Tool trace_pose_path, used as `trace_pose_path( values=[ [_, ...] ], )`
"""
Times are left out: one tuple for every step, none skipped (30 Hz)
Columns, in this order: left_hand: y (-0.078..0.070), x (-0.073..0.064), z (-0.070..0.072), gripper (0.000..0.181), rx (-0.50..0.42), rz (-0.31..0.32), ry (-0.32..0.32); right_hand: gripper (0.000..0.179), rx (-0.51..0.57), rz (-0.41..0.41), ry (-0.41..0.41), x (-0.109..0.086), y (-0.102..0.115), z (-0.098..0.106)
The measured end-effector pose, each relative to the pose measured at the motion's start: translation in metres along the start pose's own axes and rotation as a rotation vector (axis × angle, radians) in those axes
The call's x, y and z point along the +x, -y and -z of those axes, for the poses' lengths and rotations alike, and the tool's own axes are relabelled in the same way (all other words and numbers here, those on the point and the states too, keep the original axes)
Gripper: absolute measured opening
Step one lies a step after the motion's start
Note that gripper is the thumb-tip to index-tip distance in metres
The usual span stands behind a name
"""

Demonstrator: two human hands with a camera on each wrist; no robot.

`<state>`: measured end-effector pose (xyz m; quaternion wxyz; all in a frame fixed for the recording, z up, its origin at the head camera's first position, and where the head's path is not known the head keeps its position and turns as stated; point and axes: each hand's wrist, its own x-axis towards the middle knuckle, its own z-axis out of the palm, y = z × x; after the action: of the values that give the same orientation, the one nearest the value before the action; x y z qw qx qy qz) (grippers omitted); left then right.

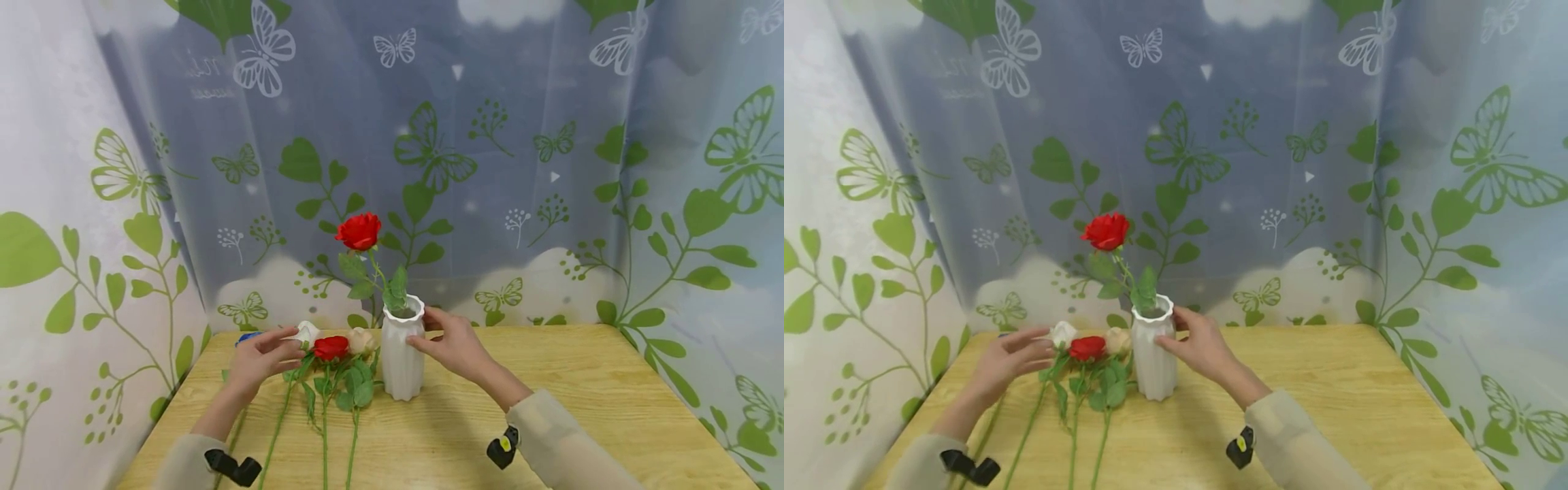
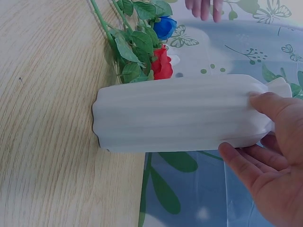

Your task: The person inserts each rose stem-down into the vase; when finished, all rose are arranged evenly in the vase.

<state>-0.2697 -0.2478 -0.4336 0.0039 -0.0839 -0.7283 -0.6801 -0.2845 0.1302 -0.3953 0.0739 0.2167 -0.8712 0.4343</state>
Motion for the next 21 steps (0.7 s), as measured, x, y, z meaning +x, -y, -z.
trace_pose_path(
  values=[
    [0.001, -0.003, 0.006, 0.048, -0.003, 0.010, 0.003, 0.059, 0.000, -0.003, -0.001, 0.000, 0.000, 0.000],
    [0.002, -0.006, 0.011, 0.049, -0.001, 0.023, 0.008, 0.060, 0.000, -0.004, -0.001, 0.000, 0.000, 0.000],
    [0.003, -0.008, 0.016, 0.051, 0.002, 0.038, 0.016, 0.060, 0.000, -0.004, -0.002, 0.000, 0.000, 0.000],
    [0.004, -0.010, 0.021, 0.053, 0.008, 0.057, 0.019, 0.060, 0.000, -0.004, -0.002, 0.000, 0.000, 0.000],
    [0.006, -0.012, 0.026, 0.056, 0.021, 0.074, 0.025, 0.060, -0.001, -0.003, -0.002, 0.000, 0.000, 0.000],
    [0.007, -0.014, 0.031, 0.059, 0.028, 0.092, 0.026, 0.060, -0.001, -0.002, -0.002, 0.000, 0.000, 0.000],
    [0.009, -0.016, 0.035, 0.062, 0.035, 0.112, 0.027, 0.060, -0.001, -0.001, -0.003, 0.000, 0.000, 0.000],
    [0.011, -0.018, 0.040, 0.064, 0.043, 0.133, 0.026, 0.060, 0.000, 0.001, -0.003, 0.000, 0.000, 0.000],
    [0.013, -0.019, 0.044, 0.066, 0.049, 0.153, 0.023, 0.060, -0.001, 0.001, -0.002, 0.000, -0.001, 0.000],
    [0.016, -0.021, 0.048, 0.068, 0.054, 0.172, 0.019, 0.060, 0.000, 0.001, -0.002, 0.001, -0.001, 0.000],
    [0.020, -0.023, 0.053, 0.069, 0.054, 0.187, 0.015, 0.060, 0.001, 0.000, -0.002, 0.001, -0.001, 0.000],
    [0.023, -0.025, 0.057, 0.070, 0.054, 0.203, 0.012, 0.060, 0.002, -0.001, -0.001, 0.001, -0.001, 0.000],
    [0.026, -0.027, 0.061, 0.070, 0.054, 0.216, 0.011, 0.060, 0.000, 0.000, 0.000, 0.001, -0.001, 0.000],
    [0.030, -0.029, 0.066, 0.070, 0.055, 0.227, 0.012, 0.060, 0.000, -0.001, 0.001, 0.001, -0.001, -0.001],
    [0.033, -0.031, 0.070, 0.070, 0.056, 0.234, 0.014, 0.060, 0.000, -0.001, 0.002, 0.001, -0.001, -0.001],
    [0.036, -0.033, 0.074, 0.070, 0.058, 0.243, 0.013, 0.060, 0.000, 0.000, 0.002, 0.001, -0.001, -0.001],
    [0.039, -0.035, 0.078, 0.070, 0.059, 0.252, 0.006, 0.059, 0.001, 0.001, 0.002, 0.001, -0.001, -0.001],
    [0.042, -0.037, 0.082, 0.070, 0.059, 0.264, 0.002, 0.060, 0.001, 0.001, 0.003, 0.001, -0.001, -0.001],
    [0.044, -0.038, 0.086, 0.070, 0.062, 0.273, -0.003, 0.060, 0.003, 0.001, 0.002, 0.001, -0.001, -0.001],
    [0.046, -0.040, 0.089, 0.070, 0.067, 0.285, -0.009, 0.060, 0.006, 0.000, 0.002, 0.001, -0.001, -0.001],
    [0.048, -0.042, 0.092, 0.071, 0.067, 0.297, -0.016, 0.060, 0.008, -0.001, 0.002, 0.001, -0.001, -0.001]
  ],
)
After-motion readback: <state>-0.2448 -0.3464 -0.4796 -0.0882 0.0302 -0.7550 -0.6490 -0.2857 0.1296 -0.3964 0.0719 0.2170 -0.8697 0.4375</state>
